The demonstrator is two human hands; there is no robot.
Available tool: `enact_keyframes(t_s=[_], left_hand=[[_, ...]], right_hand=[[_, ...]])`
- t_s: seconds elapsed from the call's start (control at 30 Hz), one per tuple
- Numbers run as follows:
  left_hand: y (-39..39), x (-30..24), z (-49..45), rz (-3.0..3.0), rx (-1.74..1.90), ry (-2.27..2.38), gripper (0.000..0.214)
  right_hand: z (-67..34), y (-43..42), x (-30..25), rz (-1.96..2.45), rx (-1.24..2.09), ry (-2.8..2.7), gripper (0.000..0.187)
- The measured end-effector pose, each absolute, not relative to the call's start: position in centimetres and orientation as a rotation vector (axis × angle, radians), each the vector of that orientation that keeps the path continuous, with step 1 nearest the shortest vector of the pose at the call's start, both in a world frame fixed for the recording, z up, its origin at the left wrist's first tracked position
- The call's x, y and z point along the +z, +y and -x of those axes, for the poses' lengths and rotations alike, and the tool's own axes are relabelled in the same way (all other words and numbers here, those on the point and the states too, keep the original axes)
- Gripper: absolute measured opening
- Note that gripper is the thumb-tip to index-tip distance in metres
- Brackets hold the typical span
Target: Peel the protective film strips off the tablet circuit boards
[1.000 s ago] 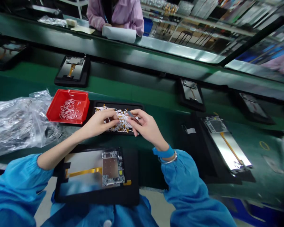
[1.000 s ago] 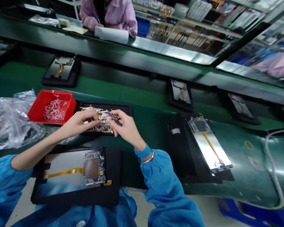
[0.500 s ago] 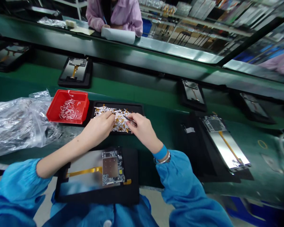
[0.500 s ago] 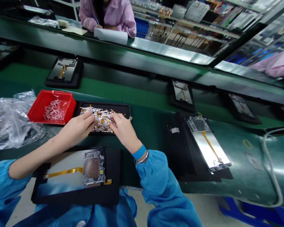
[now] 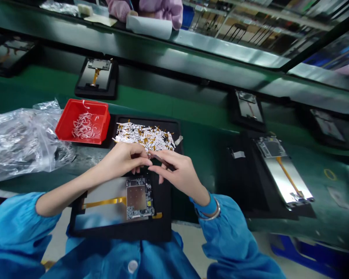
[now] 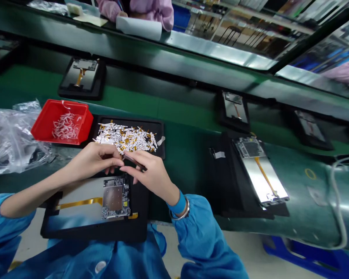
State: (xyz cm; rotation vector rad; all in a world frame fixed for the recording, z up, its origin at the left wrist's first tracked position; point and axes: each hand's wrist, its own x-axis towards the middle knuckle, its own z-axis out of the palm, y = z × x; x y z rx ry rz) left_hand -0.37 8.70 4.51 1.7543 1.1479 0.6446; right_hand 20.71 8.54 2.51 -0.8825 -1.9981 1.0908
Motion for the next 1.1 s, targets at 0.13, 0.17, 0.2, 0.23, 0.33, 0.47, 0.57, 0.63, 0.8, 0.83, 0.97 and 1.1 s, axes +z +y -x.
enact_keyframes(t_s=[0.13, 0.17, 0.2, 0.23, 0.33, 0.47, 0.57, 0.63, 0.8, 0.83, 0.97, 1.1], left_hand=[[8.3, 4.5, 0.0, -2.057, 0.763, 0.988, 0.019], [8.1, 4.4, 0.0, -2.165, 0.791, 0.954, 0.02], [7.9, 4.3, 0.0, -2.259, 0.8, 0.932, 0.022], [7.7, 4.2, 0.1, -2.329, 0.785, 0.918, 0.024], [6.8, 4.3, 1.3, -2.462, 0.684, 0.917, 0.031], [6.3, 5.4, 5.9, -2.484, 0.563, 1.475, 0.033], [6.8, 5.9, 9.5, -2.337, 0.388, 2.213, 0.044], [7.2, 5.7, 10.5, -2.224, 0.332, 2.428, 0.05], [6.3, 4.0, 8.1, -2.318, 0.544, 2.02, 0.018], [5.9, 3.6, 7.2, -2.345, 0.568, 1.891, 0.014], [3.9, 2.2, 4.8, -2.271, 0.677, 1.473, 0.012], [2.9, 1.1, 3.8, -2.056, 0.732, 1.368, 0.014]], right_hand=[[-20.9, 8.3, 3.2, 0.883, 1.505, -1.883, 0.04], [-20.9, 8.3, 3.2, 0.908, 1.575, -1.844, 0.041], [-20.9, 8.4, 3.1, 0.932, 1.632, -1.805, 0.043], [-20.9, 8.5, 2.9, 0.948, 1.68, -1.771, 0.044], [-20.9, 8.9, 2.0, 0.944, 1.776, -1.697, 0.036], [-20.7, 9.1, 0.6, 0.979, 1.604, -1.725, 0.019], [-20.1, 8.9, 0.0, 0.946, 1.346, -1.923, 0.009], [-19.7, 8.6, -0.3, 0.902, 1.186, -2.01, 0.009], [-19.0, 8.1, -0.8, 0.867, 1.105, -2.146, 0.012], [-19.0, 8.1, -0.8, 0.859, 1.109, -2.167, 0.011], [-19.0, 8.2, -0.9, 0.849, 1.102, -2.185, 0.009], [-19.1, 8.3, -0.8, 0.889, 1.055, -2.165, 0.011]])
